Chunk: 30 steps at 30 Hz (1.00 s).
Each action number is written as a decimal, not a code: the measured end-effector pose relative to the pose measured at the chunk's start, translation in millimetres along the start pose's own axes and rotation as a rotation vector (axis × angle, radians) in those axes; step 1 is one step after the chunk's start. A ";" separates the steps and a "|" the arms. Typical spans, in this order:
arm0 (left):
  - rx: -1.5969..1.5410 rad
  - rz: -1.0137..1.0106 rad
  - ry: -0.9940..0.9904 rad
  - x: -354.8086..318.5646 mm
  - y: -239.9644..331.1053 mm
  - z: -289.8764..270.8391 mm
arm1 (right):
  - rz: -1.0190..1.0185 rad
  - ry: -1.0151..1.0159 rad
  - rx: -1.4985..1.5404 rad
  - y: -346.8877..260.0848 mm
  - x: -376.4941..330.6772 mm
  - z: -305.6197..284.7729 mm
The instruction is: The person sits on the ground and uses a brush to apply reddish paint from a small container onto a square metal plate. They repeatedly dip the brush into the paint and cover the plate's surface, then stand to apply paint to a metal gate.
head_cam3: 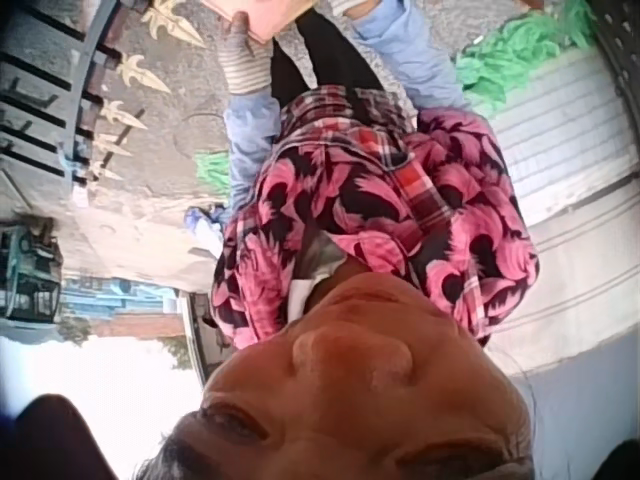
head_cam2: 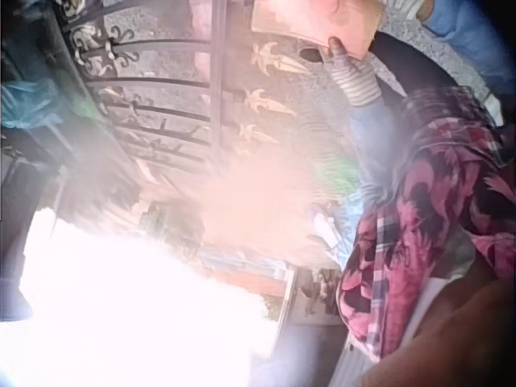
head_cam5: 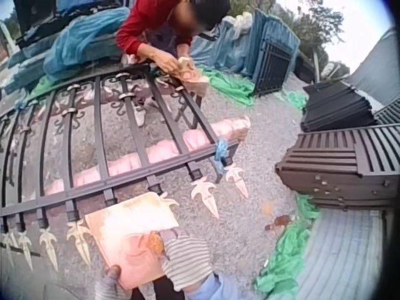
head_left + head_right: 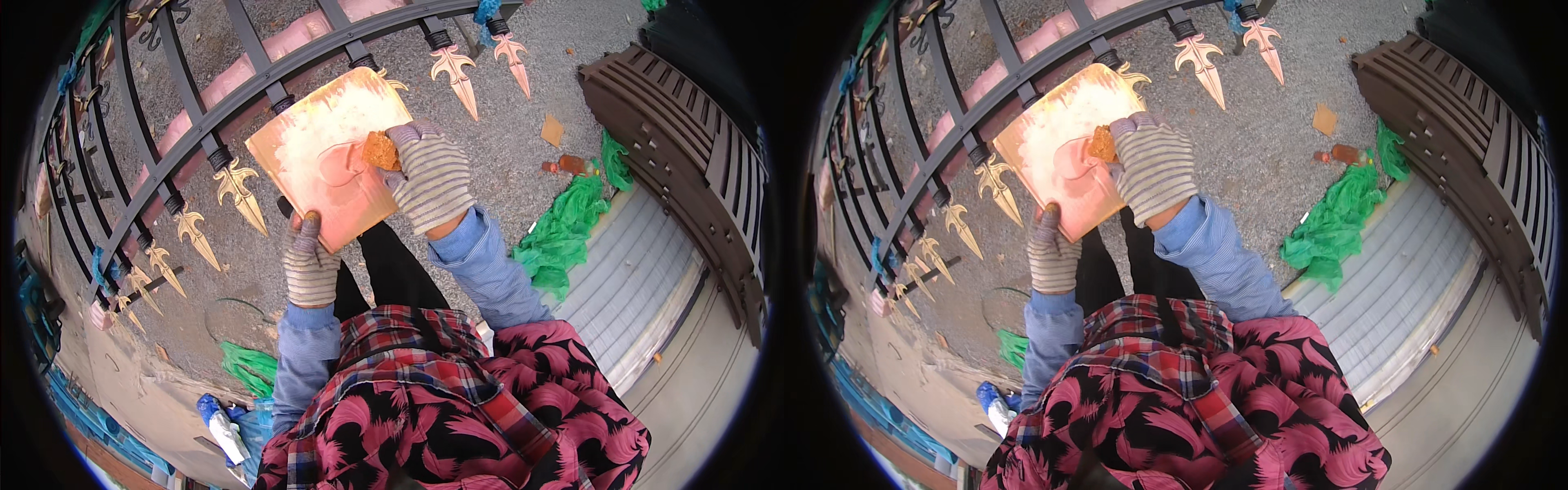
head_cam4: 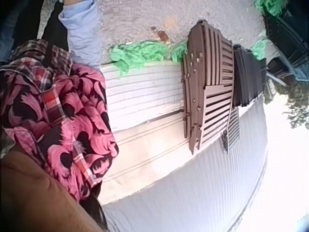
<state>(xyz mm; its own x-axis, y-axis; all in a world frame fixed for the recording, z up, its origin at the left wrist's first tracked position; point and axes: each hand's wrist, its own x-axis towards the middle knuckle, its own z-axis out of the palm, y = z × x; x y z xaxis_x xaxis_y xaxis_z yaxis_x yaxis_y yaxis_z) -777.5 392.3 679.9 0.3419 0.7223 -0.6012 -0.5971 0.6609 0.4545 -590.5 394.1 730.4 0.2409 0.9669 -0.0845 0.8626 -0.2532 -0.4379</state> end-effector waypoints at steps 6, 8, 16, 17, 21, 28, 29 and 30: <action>-0.010 0.013 0.064 0.4 -3.1 -1.3 | -0.005 -0.106 -0.079 2.9 -16.8 -10.9; 0.014 0.011 0.073 -0.7 0.0 -6.0 | 0.013 0.015 -0.018 13.3 -23.7 -15.6; 0.001 0.088 0.106 4.9 16.7 -9.0 | 0.463 0.253 0.131 127.0 3.5 -13.2; -0.020 0.092 0.072 5.4 18.4 -9.6 | 0.461 0.258 0.057 136.4 15.5 -10.2; -0.002 0.089 0.117 3.1 19.5 -10.4 | 0.390 0.148 -0.149 145.6 53.1 4.3; 0.020 0.108 0.129 -1.7 22.4 -11.4 | 0.499 -0.262 -0.209 159.5 20.8 -4.7; 0.022 0.090 0.139 -0.5 21.4 -12.9 | 0.512 -0.112 -0.074 165.6 21.5 -4.9; 0.004 0.071 0.106 1.3 18.4 -8.4 | 0.450 -0.021 -0.108 169.9 28.6 -11.5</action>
<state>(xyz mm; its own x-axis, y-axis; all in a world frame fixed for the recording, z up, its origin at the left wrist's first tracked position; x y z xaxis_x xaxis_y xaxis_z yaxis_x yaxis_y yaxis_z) -794.2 403.7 682.0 0.2201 0.7423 -0.6329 -0.6141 0.6095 0.5013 -432.0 378.3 663.9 0.5943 0.7600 -0.2630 0.7159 -0.6490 -0.2577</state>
